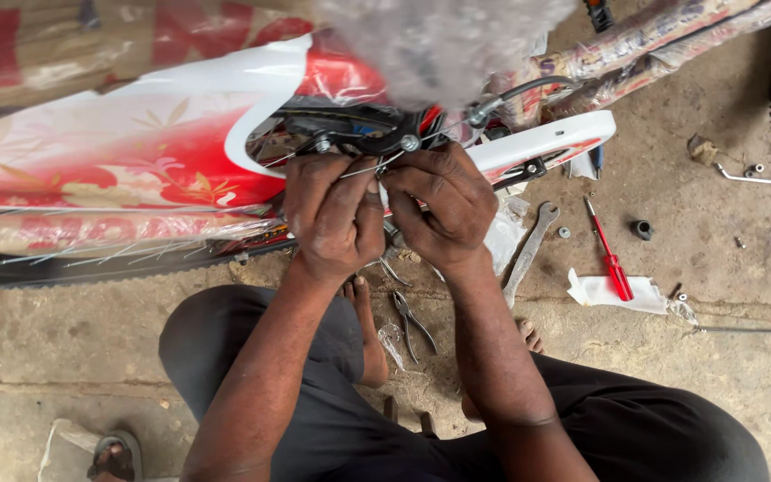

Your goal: The person connects and secures a brake cable to the rear brake assembly of a bicycle using pliers and a screwdriver.

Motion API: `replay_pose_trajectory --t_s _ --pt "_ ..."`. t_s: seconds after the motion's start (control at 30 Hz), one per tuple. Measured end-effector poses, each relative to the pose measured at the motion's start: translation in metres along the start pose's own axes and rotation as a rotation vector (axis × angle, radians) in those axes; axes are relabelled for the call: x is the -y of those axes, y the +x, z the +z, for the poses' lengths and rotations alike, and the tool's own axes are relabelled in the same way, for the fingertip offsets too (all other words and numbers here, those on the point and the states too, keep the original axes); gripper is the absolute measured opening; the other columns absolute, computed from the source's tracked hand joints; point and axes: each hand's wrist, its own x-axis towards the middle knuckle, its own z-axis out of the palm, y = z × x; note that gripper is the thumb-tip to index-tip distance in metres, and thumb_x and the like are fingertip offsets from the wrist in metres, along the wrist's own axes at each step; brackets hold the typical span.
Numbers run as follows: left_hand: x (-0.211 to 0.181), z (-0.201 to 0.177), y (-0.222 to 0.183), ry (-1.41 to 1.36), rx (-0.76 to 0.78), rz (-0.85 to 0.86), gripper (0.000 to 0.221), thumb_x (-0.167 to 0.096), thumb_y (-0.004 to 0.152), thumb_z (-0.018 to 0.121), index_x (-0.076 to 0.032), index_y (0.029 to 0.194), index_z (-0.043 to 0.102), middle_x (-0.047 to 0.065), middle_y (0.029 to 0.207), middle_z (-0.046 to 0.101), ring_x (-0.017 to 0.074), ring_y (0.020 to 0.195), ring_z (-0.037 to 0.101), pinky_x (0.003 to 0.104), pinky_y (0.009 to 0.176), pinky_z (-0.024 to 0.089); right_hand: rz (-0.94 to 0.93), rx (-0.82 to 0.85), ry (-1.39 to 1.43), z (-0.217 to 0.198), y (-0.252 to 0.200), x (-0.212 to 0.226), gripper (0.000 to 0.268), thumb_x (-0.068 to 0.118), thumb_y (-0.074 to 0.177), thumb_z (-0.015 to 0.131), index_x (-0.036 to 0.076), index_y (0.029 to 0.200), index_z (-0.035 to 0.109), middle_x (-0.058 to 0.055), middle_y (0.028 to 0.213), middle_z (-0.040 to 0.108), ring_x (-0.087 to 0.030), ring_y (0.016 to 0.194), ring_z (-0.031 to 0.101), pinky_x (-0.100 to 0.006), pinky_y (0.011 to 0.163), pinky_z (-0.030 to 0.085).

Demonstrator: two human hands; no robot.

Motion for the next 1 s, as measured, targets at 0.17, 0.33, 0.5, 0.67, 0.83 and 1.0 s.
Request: replay_pose_trajectory --t_s 0.17,0.33,0.5,0.67,0.83,1.0 --pt "0.0 0.003 0.0 -0.022 -0.007 -0.015 0.026 0.005 0.089 0.067 0.001 0.115 0.071 0.01 0.105 0.062 0.0271 0.096 0.061 0.042 0.083 0.052 0.011 0.009 -0.028 0.0 -0.003 -0.004 0.024 -0.011 0.075 0.079 0.0 0.095 0.07 -0.013 0.097 0.073 -0.025 0.083 0.07 -0.037 0.068 0.051" --pt "0.002 0.003 -0.005 0.006 -0.006 -0.008 0.024 0.002 0.092 0.067 0.0 0.115 0.07 0.009 0.105 0.062 0.0256 0.096 0.061 0.041 0.084 0.051 0.089 -0.114 -0.01 0.011 -0.01 -0.005 0.024 -0.013 0.081 0.082 0.002 0.095 0.069 -0.012 0.095 0.072 -0.024 0.082 0.069 -0.035 0.066 0.052" --pt "0.007 0.009 -0.009 0.025 -0.023 0.013 0.021 -0.001 0.096 0.066 -0.002 0.117 0.07 0.008 0.104 0.062 0.0235 0.095 0.061 0.041 0.084 0.051 0.081 -0.07 0.004 0.006 -0.006 -0.004 0.024 -0.013 0.08 0.079 0.003 0.095 0.07 -0.012 0.097 0.072 -0.024 0.083 0.07 -0.035 0.069 0.055" --pt "0.002 0.005 -0.004 0.025 -0.018 0.008 0.019 -0.011 0.1 0.07 -0.004 0.117 0.069 0.008 0.108 0.064 0.0254 0.1 0.062 0.044 0.089 0.051 0.047 -0.034 0.014 0.0 -0.002 -0.011 0.026 -0.01 0.077 0.081 0.003 0.096 0.072 -0.011 0.096 0.072 -0.023 0.083 0.068 -0.034 0.069 0.054" --pt "-0.004 -0.005 0.005 0.008 0.043 -0.011 0.017 -0.013 0.105 0.068 -0.004 0.119 0.07 0.009 0.111 0.065 0.0285 0.103 0.062 0.044 0.092 0.051 0.155 -0.062 0.035 0.001 -0.009 -0.01 0.029 -0.001 0.078 0.089 0.005 0.103 0.074 -0.008 0.095 0.06 -0.019 0.08 0.064 -0.033 0.067 0.052" --pt "-0.005 -0.009 0.007 0.055 0.094 -0.007 0.013 -0.01 0.108 0.068 -0.003 0.118 0.069 0.01 0.11 0.064 0.0283 0.101 0.062 0.041 0.085 0.052 0.209 -0.054 0.036 0.004 -0.016 -0.012 0.032 0.005 0.078 0.093 0.006 0.104 0.074 -0.006 0.093 0.053 -0.019 0.079 0.058 -0.034 0.067 0.049"
